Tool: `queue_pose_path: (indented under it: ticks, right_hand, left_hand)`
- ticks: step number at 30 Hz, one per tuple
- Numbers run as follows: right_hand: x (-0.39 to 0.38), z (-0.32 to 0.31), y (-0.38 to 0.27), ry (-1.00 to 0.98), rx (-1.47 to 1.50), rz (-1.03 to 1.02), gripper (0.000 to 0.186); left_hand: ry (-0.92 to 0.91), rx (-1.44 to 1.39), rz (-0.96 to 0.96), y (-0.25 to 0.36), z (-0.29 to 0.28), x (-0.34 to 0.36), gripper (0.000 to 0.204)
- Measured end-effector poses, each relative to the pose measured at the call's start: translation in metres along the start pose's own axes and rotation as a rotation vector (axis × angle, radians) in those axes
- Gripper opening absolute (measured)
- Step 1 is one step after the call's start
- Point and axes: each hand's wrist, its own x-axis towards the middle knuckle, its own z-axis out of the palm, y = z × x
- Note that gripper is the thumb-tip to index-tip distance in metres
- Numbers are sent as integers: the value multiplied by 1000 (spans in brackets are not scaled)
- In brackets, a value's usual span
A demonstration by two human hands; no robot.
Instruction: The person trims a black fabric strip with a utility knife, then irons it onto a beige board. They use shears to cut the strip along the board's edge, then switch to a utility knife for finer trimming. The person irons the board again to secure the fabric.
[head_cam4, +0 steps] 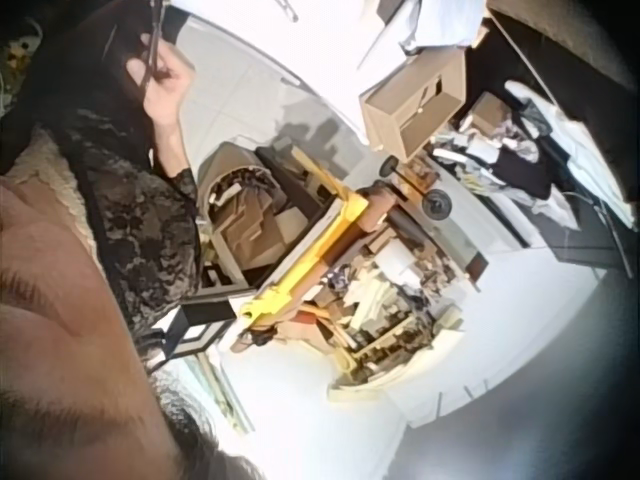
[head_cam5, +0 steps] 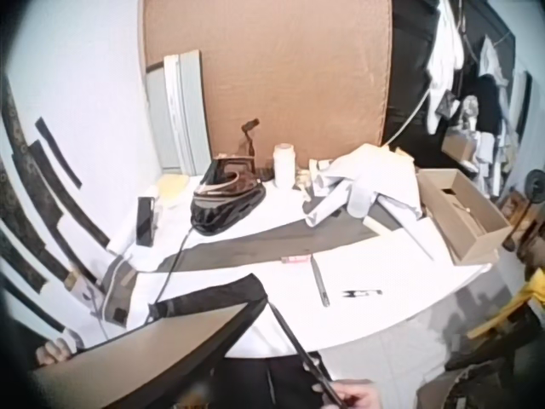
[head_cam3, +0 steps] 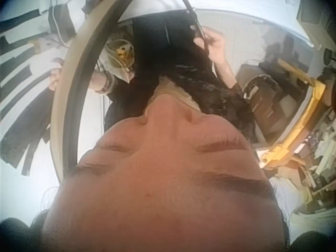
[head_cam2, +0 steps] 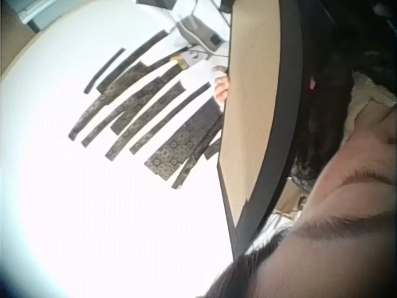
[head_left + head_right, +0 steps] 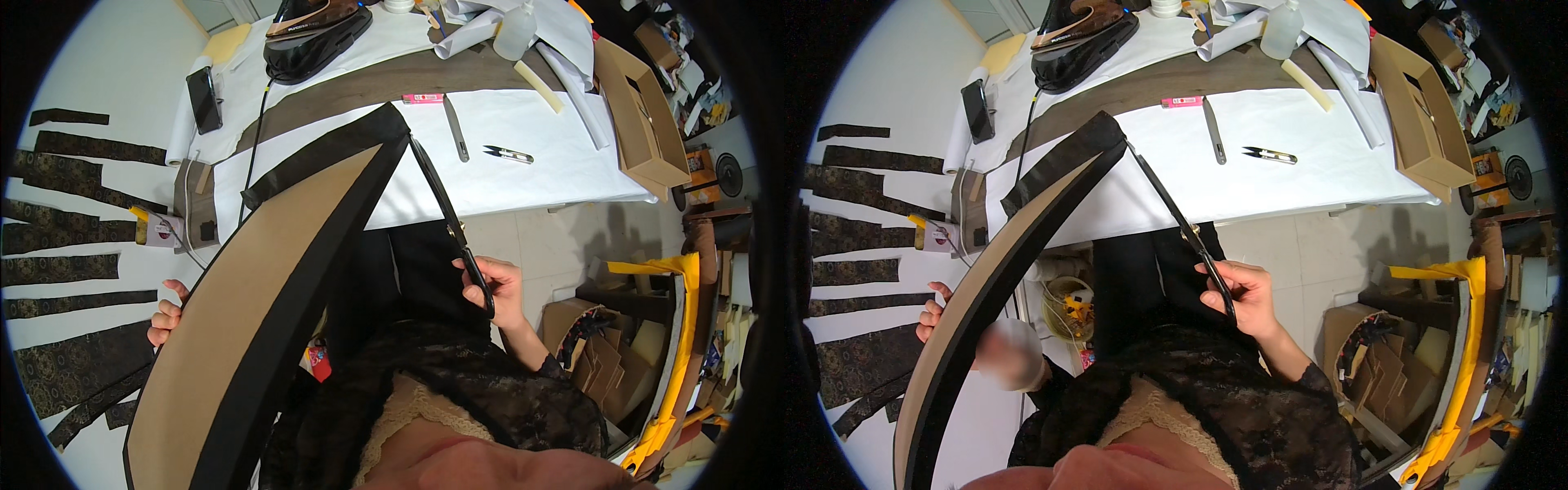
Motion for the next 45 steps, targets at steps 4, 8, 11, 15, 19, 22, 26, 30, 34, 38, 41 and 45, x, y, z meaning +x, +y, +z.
queue_pose_path:
  ticks: [4,8,11,15,19,22,26,30,34,38,41,45]
  right_hand:
    - [0,0,2,-2,-24,-11,40]
    - [-1,-1,3,3,-20,1,39]
    - [-2,-1,4,8,-28,9,39]
    - [-2,0,3,22,-32,33,39]
    - [-4,-2,5,34,-49,59,39]
    - [-4,-2,6,49,-42,48,37]
    - [-3,-1,6,61,-46,28,36]
    - [-5,-5,6,44,-36,34,35]
    - [-2,-4,5,22,-24,2,35]
    - [-3,-3,4,32,-3,36,34]
    - [-3,-3,6,29,-15,15,35]
    - [-3,-3,6,22,-20,14,36]
  left_hand:
    - [-61,-17,17,-1,16,6,19]
    - [110,75,-31,5,29,4,22]
    - [144,89,-28,5,36,4,23]
    - [124,210,-3,4,17,-2,23]
    - [50,194,-29,6,13,-2,22]
    - [22,209,-27,6,13,-2,22]
    - [77,163,-32,6,14,-1,23]
    - [144,122,-73,10,21,3,23]
    - [198,116,-69,13,21,5,24]
    - [194,124,-70,13,22,5,26]
    - [136,96,-69,13,21,6,28]
    - [213,166,10,6,28,5,19]
